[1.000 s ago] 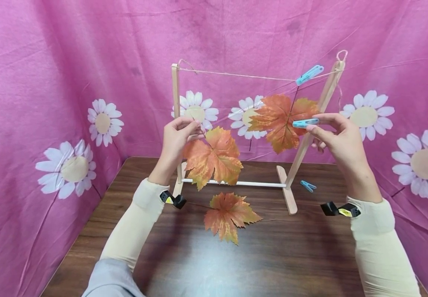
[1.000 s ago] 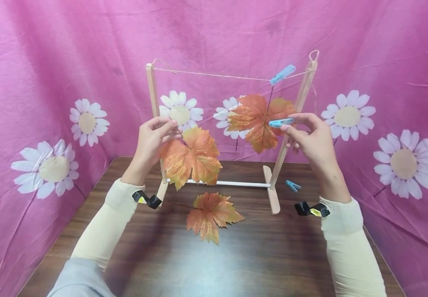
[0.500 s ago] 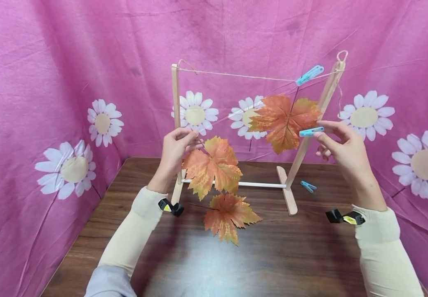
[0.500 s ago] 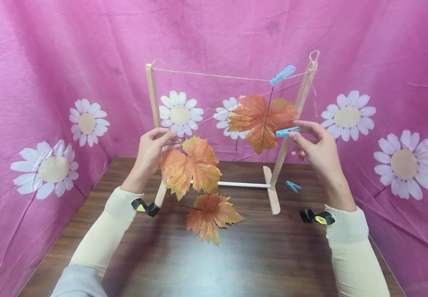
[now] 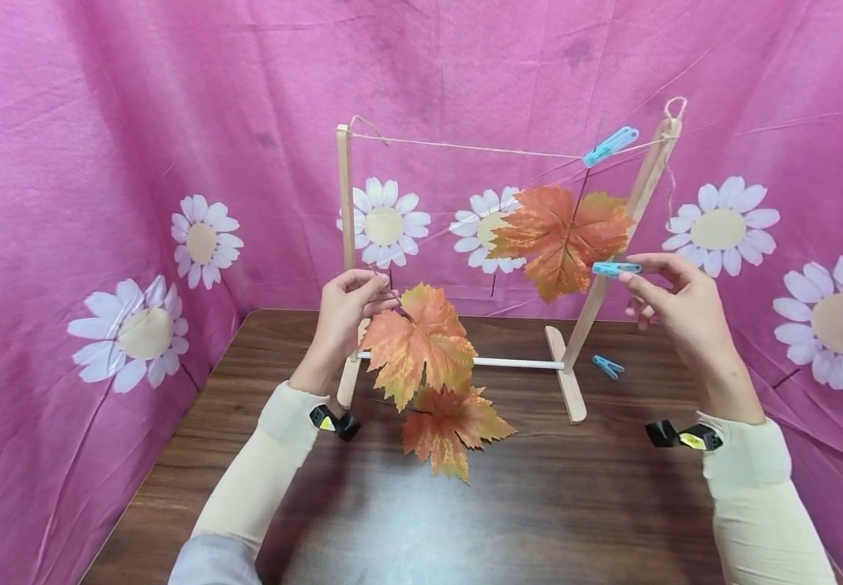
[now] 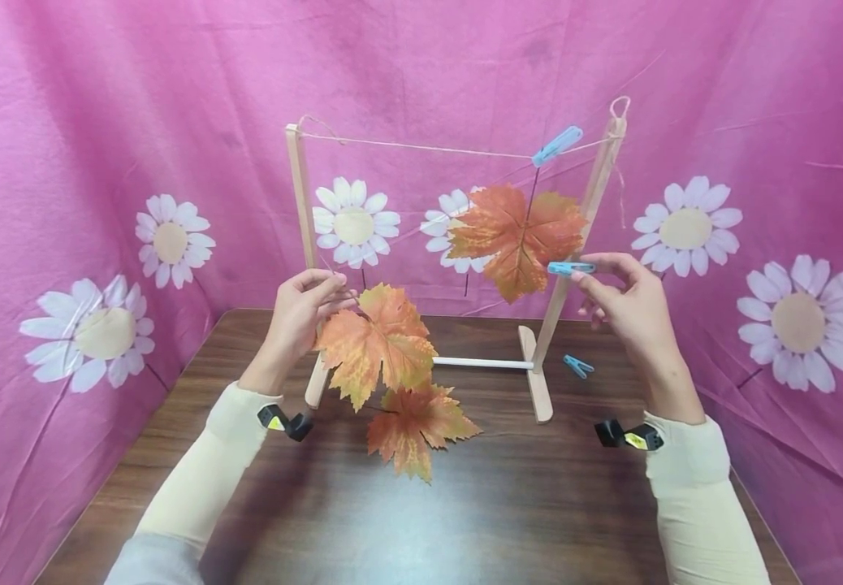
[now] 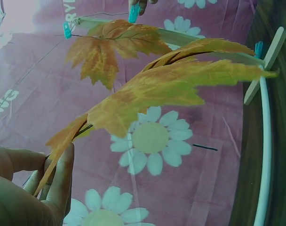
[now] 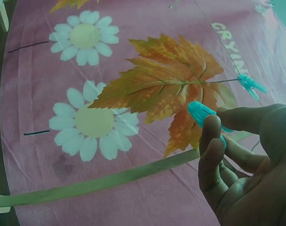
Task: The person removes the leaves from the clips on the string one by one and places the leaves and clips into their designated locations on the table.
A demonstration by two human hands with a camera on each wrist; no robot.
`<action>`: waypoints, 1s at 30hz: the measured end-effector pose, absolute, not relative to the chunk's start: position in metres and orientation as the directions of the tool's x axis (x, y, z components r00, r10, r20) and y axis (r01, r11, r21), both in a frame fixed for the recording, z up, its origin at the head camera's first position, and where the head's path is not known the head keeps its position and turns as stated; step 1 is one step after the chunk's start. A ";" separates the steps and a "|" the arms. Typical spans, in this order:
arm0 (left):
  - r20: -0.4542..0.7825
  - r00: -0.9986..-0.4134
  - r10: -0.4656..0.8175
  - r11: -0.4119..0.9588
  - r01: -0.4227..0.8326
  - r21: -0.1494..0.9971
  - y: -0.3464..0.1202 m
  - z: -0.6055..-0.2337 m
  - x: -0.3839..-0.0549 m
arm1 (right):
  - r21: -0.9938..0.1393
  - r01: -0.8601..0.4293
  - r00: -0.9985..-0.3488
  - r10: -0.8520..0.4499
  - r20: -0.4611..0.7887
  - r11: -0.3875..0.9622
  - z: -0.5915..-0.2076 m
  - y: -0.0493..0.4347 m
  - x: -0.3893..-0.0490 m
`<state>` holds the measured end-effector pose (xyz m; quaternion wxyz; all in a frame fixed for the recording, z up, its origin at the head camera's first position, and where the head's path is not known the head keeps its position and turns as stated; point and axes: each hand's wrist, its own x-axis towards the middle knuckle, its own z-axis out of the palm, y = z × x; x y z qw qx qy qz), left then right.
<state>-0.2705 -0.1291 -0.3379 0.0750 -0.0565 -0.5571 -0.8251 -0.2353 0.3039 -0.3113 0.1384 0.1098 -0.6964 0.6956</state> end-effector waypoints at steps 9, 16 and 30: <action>0.138 -0.990 -0.031 -0.390 0.139 0.910 -0.129 -0.357 -0.270 | -0.949 -0.315 -0.948 0.049 0.315 0.006 -0.322 0.309 -0.235; 0.120 -0.992 -0.022 -0.413 0.119 0.903 -0.129 -0.367 -0.269 | -0.949 -0.314 -0.948 0.056 0.314 0.001 -0.328 0.313 -0.235; 0.055 -0.998 -0.024 -0.350 0.060 0.935 -0.124 -0.386 -0.262 | -0.948 -0.297 -0.950 0.060 0.305 0.116 -0.342 0.322 -0.232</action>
